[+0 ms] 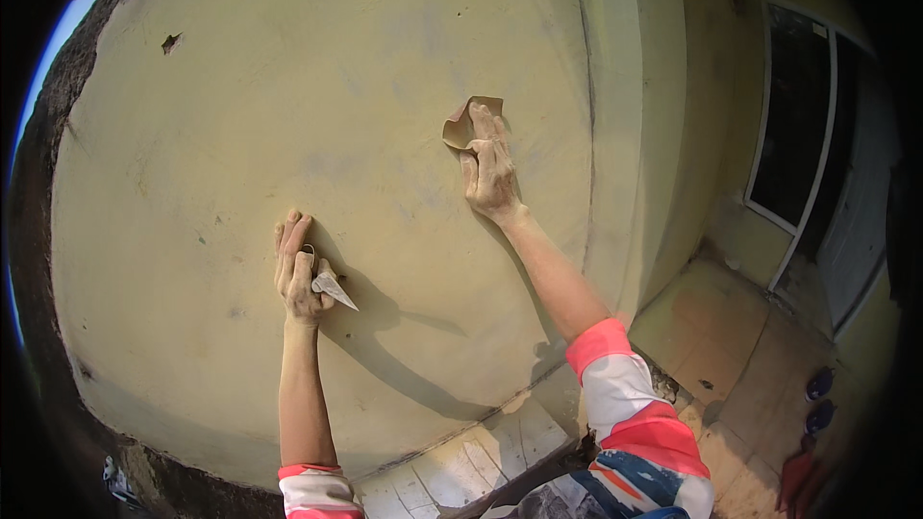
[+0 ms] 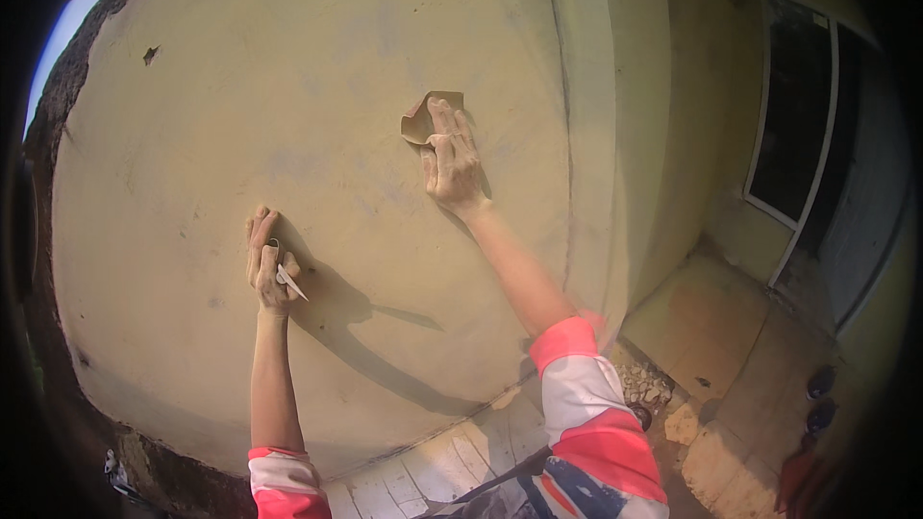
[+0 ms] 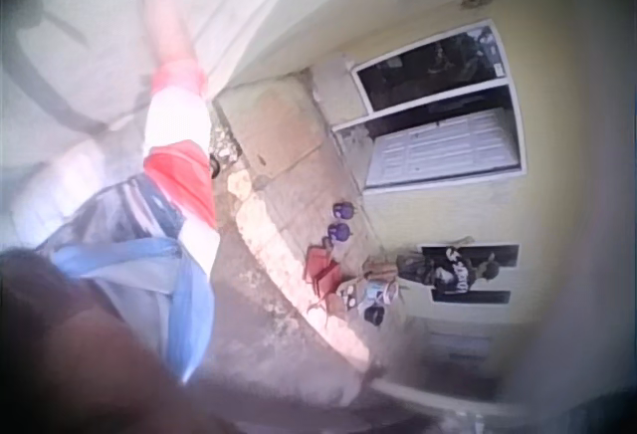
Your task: The person smooths a wall surface using a scraper in the right hand and a sanding block in the left hand. They work along the lower edge and upward, alternating between scraping and rubbing motions to even the surface.
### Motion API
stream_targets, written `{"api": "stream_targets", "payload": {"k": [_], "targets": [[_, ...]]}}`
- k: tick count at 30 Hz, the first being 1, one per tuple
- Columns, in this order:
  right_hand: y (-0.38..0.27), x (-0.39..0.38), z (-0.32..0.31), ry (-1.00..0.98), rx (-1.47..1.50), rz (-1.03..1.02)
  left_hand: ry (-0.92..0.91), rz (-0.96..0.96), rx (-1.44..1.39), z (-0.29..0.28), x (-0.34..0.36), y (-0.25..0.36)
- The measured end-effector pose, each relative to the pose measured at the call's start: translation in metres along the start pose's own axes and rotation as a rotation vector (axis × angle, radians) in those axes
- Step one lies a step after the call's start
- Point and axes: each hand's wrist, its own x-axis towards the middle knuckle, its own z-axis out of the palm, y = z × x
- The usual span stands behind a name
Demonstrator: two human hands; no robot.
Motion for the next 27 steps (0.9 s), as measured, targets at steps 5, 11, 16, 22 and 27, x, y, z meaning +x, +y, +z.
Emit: {"api": "stream_targets", "payload": {"k": [5,11,16,22,27], "targets": [[-0.001,-0.023,0.006,0.167,-0.087,0.259,0.026,0.028,0.005,0.001,-0.001,0.000],[0.059,0.023,-0.020,0.241,0.036,0.552,-0.005,0.012,0.039,0.002,-0.006,-0.003],[0.074,0.077,-0.013,0.227,-0.151,0.359,-0.011,0.012,0.044,0.001,-0.004,-0.007],[0.102,0.095,-0.033,0.206,-0.134,0.400,0.012,0.007,0.030,0.004,-0.004,0.000],[0.110,0.111,-0.045,0.183,-0.003,0.472,0.026,0.009,0.041,0.002,0.000,0.001]]}}
